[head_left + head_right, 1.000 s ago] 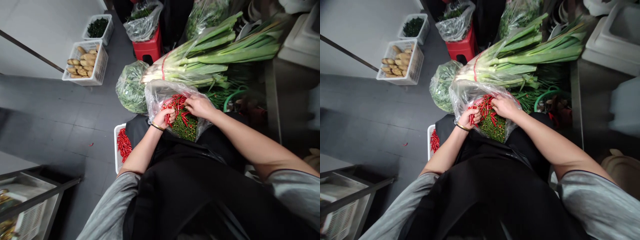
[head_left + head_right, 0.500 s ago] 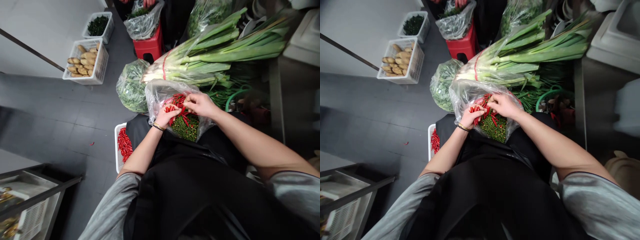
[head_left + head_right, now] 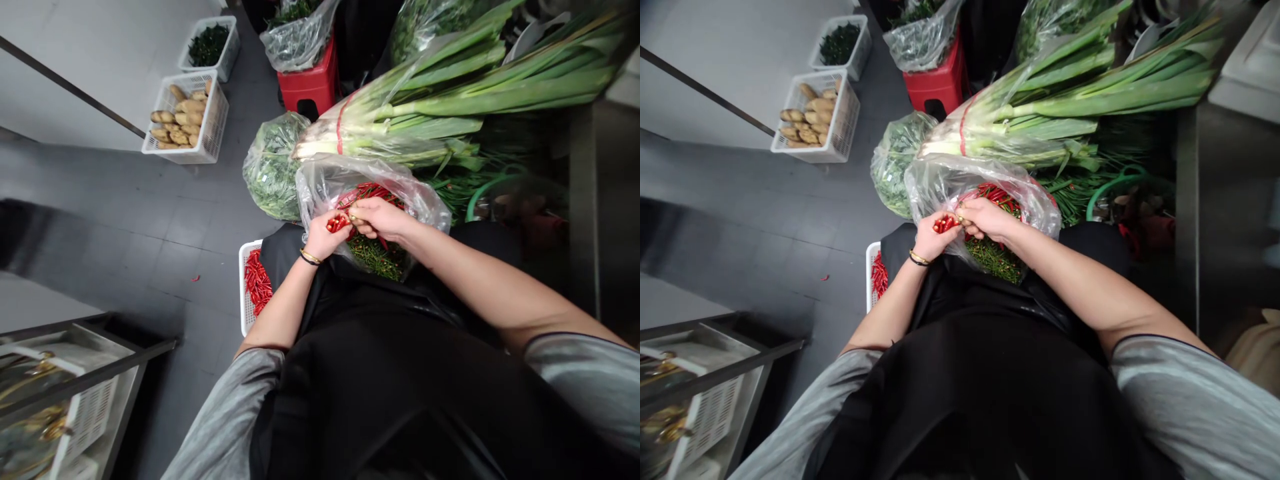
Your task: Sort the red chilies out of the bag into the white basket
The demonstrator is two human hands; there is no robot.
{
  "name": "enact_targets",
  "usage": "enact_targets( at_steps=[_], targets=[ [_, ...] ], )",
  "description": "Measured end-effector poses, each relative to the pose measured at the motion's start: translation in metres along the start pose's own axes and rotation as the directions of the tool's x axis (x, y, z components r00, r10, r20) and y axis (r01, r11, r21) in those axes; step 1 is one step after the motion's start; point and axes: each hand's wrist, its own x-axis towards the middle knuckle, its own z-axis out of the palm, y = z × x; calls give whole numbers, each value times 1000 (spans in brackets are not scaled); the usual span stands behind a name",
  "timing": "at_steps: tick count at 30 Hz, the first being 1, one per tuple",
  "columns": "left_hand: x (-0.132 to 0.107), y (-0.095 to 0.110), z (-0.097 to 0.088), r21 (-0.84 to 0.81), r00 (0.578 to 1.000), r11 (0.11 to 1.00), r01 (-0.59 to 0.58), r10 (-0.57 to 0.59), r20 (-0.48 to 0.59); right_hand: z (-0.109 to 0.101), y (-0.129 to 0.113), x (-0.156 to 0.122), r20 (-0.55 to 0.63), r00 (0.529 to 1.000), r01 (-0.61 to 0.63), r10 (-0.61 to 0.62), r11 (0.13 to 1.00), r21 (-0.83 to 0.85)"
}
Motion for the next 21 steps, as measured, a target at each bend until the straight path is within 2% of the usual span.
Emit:
enact_targets(
  at_steps=[1,3,4,6,7,9,12,14,17,19,21],
  targets=[
    [0,2,-2,-58,999,998,29,-28,26,-9,4,-4,23,999,-23,24,999,-44],
    [1,4,-4,-220,986,962,159,-141,92,-25,14,-10,-27,999,-44,37,945,-325],
    [2,4,-5,-296,971,927,232,-202,128,-30,19,-12,-61,998,-46,18,863,-503],
    [3,4,-5,-388,940,857,339,-288,185,-31,28,-10,-44,998,-12,-36,627,-779],
    [4,4,-5,-402,929,838,369,-313,198,-27,31,-7,11,999,32,-45,516,-856],
    [5,3,-3,-405,925,832,380,-335,180,-11,36,2,146,989,142,-16,362,-921],
    [7,-1,-1,-423,948,849,317,-296,116,9,39,18,239,971,232,1,246,-941],
    [8,-5,-1,-450,961,850,273,-268,76,11,42,23,279,960,274,-6,228,-934],
    [12,-12,-1,-458,958,848,266,-285,29,-6,47,22,333,943,325,-25,305,-895],
    [15,-16,2,-423,961,869,256,-275,17,-26,51,15,322,944,323,-76,419,-848],
    [19,-20,10,-334,974,915,225,-223,47,-46,53,7,260,959,274,-111,590,-760]
  ],
)
